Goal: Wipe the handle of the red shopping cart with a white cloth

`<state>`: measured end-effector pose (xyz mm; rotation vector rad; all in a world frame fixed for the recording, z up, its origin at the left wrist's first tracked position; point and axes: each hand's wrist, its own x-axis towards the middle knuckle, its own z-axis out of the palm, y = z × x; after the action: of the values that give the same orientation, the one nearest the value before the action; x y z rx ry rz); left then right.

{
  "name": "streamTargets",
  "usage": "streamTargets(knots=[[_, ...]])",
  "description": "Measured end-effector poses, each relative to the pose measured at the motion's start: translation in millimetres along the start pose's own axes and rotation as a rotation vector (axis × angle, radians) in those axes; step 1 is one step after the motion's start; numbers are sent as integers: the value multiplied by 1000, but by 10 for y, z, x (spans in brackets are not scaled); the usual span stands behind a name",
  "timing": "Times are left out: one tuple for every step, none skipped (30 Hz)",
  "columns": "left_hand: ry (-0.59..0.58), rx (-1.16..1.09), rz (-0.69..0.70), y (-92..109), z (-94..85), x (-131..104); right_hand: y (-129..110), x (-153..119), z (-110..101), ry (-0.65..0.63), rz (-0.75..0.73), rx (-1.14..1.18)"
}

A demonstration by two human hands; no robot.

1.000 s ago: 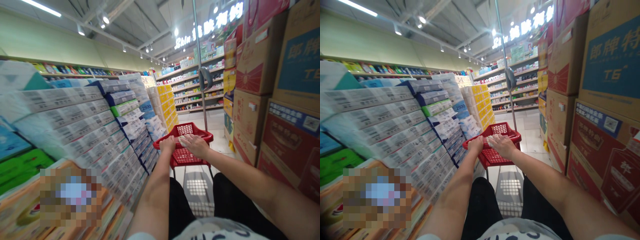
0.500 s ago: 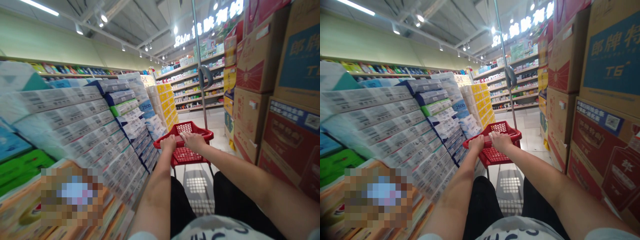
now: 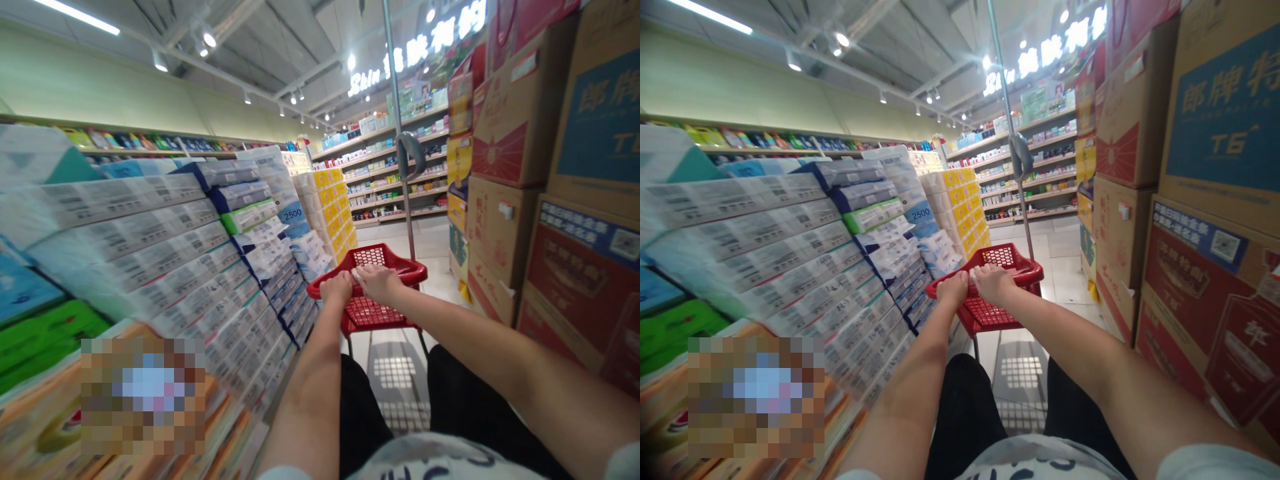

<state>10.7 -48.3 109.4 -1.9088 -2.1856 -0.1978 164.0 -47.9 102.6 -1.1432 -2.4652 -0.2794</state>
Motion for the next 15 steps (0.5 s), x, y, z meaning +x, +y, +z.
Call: streamTargets(knots=[[2, -5, 4, -5, 4, 1, 25, -9, 11, 46, -103, -14], [3, -11, 11, -9, 7, 3, 55, -11, 17, 83, -196, -20], [4, -15, 15, -12, 9, 6, 86, 1, 14, 84, -258, -21], [5, -20, 15, -12, 10, 9, 115, 30, -1, 31, -261, -19], [5, -24, 12, -10, 9, 13, 140, 77, -26, -49, -210, -15], [2, -27, 9, -4, 9, 16, 160, 138, -59, -136, -126, -14], [0, -30, 9, 3, 7, 18, 172, 205, -94, -215, -32, -14], [-3, -32, 8, 11, 7, 18, 176, 268, -127, -272, 51, -14], [-6, -33, 8, 18, 7, 17, 174, 319, -153, -301, 114, -14], [-7, -33, 9, 24, 8, 14, 164, 348, -168, -302, 153, -14], [-4, -31, 7, 28, 9, 10, 148, 351, -170, -294, 180, -17], [-1, -26, 6, 28, 12, 6, 128, 327, -159, -288, 215, -19], [4, -21, 4, 25, 15, 2, 107, 276, -136, -264, 237, -19], [9, -15, 4, 19, 16, -2, 86, 206, -103, -211, 231, -16], [15, -11, 7, 10, 16, -4, 70, 125, -63, -140, 196, -15]])
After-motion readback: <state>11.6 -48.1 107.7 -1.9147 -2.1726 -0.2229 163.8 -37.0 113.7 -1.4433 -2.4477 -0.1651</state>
